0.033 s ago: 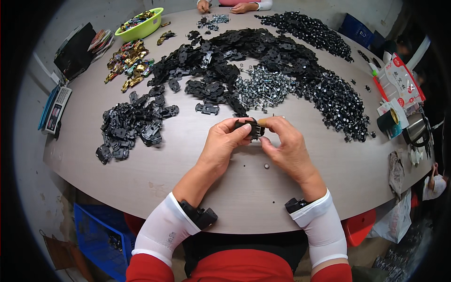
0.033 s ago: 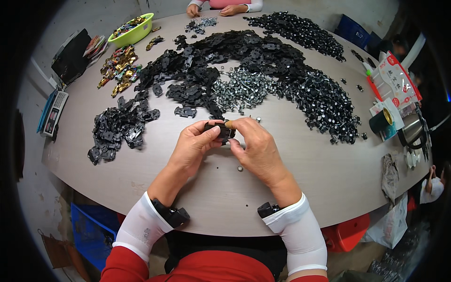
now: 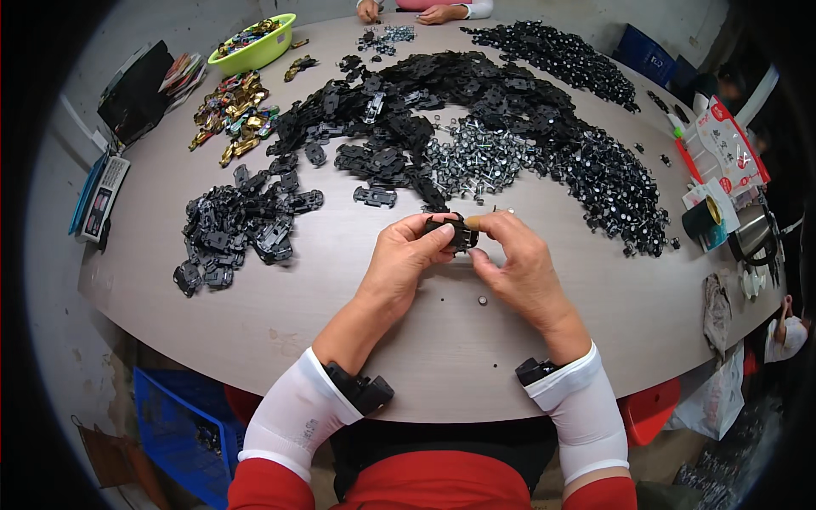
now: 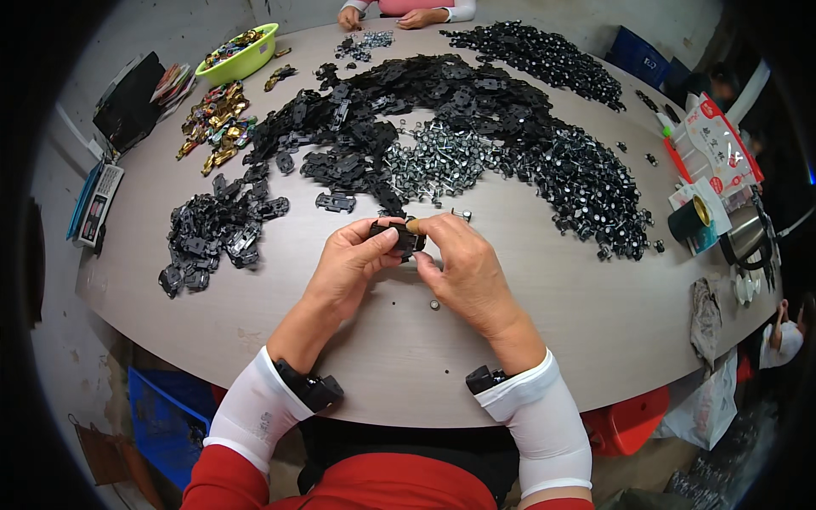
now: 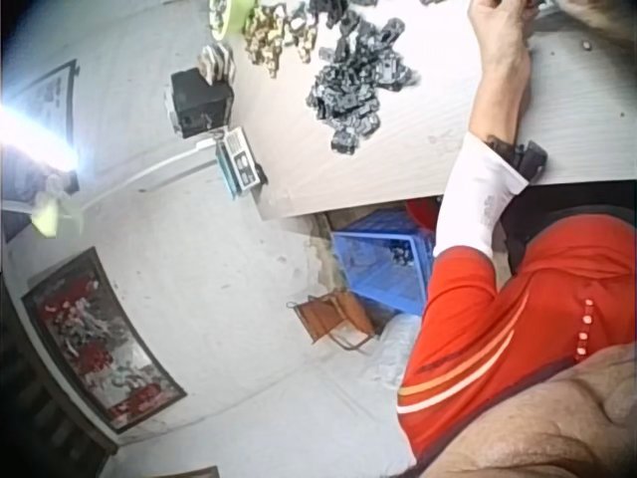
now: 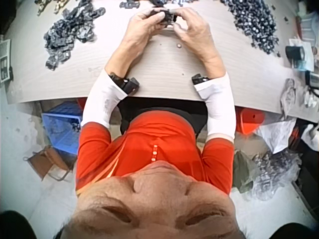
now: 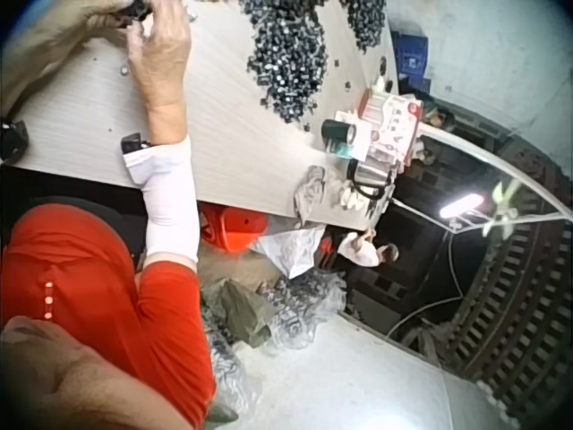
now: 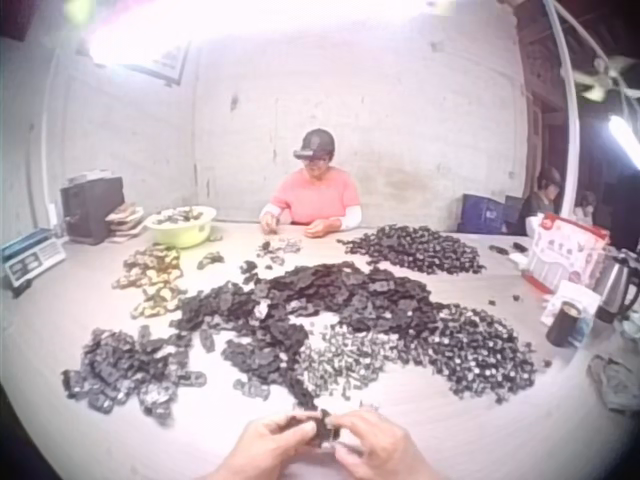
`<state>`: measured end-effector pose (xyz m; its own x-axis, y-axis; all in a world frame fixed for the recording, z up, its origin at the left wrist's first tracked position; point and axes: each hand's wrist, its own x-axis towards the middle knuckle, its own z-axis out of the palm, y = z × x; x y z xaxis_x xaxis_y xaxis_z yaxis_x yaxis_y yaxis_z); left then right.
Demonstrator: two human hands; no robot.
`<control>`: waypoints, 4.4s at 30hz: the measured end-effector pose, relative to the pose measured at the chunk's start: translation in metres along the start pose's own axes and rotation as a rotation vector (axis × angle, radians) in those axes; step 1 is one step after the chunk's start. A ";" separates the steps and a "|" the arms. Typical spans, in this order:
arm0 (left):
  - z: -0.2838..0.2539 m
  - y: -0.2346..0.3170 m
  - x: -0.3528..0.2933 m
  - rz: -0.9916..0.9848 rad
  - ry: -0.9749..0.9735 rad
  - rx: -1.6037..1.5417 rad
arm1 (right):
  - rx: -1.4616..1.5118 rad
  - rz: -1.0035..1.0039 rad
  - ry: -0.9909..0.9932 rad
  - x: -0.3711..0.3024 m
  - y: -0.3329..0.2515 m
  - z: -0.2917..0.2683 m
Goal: The person sits at a table and assembles small black plastic components by hand. They repeatedly pick up two separate pieces, align them, and press them together to form a single unit, placing the finished assembly on the table. The process is repetitive, focusing on manual dexterity to join the parts.
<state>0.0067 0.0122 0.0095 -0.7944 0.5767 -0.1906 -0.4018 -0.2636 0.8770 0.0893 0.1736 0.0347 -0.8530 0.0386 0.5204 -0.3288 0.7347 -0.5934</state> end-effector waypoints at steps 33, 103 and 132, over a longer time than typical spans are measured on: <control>0.002 0.007 0.002 -0.056 -0.051 -0.070 | -0.746 0.499 0.171 -0.042 0.134 -0.081; 0.003 -0.011 0.002 0.005 -0.142 0.238 | -0.238 0.215 -0.164 -0.024 0.036 -0.031; 0.019 -0.024 -0.007 0.412 -0.043 0.635 | -0.159 0.259 0.124 -0.015 -0.011 0.006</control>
<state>0.0306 0.0291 -0.0019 -0.7999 0.5610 0.2131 0.2731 0.0240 0.9617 0.1031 0.1611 0.0301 -0.8410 0.3131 0.4412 -0.0316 0.7857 -0.6178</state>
